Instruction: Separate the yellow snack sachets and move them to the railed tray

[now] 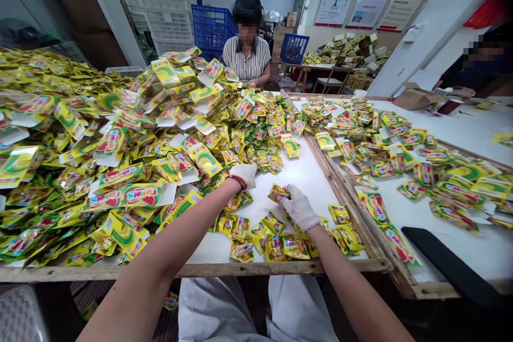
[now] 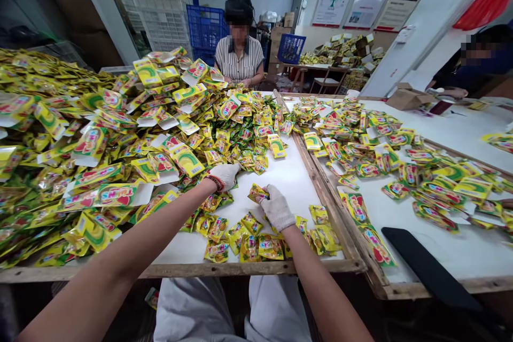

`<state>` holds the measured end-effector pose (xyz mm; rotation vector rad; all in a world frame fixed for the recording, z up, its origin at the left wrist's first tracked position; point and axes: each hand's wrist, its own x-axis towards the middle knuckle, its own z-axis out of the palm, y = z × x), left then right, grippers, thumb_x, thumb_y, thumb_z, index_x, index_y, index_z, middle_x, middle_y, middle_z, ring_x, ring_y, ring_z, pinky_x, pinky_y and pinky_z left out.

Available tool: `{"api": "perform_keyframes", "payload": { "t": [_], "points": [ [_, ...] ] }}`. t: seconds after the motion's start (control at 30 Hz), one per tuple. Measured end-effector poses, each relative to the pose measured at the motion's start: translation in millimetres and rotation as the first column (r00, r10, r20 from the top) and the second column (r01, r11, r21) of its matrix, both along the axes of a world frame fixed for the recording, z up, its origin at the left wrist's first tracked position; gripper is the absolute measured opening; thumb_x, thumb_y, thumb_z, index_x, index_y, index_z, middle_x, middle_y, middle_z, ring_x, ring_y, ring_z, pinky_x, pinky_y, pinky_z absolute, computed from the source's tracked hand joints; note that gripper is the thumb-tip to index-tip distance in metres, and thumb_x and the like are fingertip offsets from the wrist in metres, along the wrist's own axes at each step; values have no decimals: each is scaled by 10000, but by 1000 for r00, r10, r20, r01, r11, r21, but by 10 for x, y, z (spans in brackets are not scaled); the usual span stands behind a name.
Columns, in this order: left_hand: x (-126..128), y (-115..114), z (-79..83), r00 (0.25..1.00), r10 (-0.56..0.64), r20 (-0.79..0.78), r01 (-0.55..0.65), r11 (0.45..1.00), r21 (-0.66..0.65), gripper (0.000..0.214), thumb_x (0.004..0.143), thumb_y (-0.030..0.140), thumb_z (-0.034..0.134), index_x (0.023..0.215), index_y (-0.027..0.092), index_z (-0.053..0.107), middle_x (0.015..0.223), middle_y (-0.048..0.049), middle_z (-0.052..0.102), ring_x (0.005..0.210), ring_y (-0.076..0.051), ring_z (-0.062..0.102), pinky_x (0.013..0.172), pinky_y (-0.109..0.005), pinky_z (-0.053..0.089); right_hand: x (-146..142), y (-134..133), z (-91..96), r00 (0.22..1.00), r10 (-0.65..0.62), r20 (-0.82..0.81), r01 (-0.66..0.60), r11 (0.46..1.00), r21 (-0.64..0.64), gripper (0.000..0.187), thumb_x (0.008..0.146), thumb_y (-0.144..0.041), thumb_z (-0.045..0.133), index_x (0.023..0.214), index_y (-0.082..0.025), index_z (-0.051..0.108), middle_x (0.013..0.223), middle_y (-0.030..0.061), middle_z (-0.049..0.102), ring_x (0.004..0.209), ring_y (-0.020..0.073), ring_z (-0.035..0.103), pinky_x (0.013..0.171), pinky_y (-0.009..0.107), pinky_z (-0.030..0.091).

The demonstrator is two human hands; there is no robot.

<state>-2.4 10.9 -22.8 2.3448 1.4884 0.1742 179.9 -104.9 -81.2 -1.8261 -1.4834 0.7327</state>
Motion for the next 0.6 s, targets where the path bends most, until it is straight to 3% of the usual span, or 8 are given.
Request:
{"api": "perform_keyframes", "payload": {
  "t": [0.17,0.27,0.37,0.5,0.6],
  "points": [
    [-64,-53,17,941,96,323,-59,991,-124,123,678,192,629,798,180,606,840,-67,690,900,-234,647,804,-314,501,-53,-68,143,989,11,-145,-10,1000,7,263,735,-422,602,837,-204,496,775,17,639,596,141,590,508,235,457],
    [-70,-255,-71,829,198,523,-60,961,-268,108,775,266,560,833,177,539,705,-32,646,702,-163,650,625,-251,511,-119,-94,226,960,69,-272,-69,998,11,285,764,-456,561,877,-201,499,724,-6,630,563,128,592,501,227,471],
    [-65,-519,-205,697,276,662,15,917,-398,182,823,355,526,850,180,482,709,-25,624,635,-130,640,559,-225,499,-178,-73,286,935,98,-340,-108,994,-9,270,730,-422,607,855,-198,522,638,-33,602,483,108,544,444,208,427],
    [-102,-730,-296,555,321,767,121,882,-456,310,782,461,591,831,183,462,692,6,574,584,-104,592,548,-223,483,-200,-28,293,962,92,-255,-106,994,-41,226,718,-381,622,838,-197,568,632,-34,606,439,97,500,416,212,394],
    [-137,-745,-300,475,292,830,163,898,-410,377,673,434,718,750,180,449,623,55,488,523,-72,496,507,-198,428,-200,-22,248,986,107,-132,-114,992,-53,217,720,-381,617,821,-193,577,656,-16,616,494,121,534,463,234,424]
  ]
}}
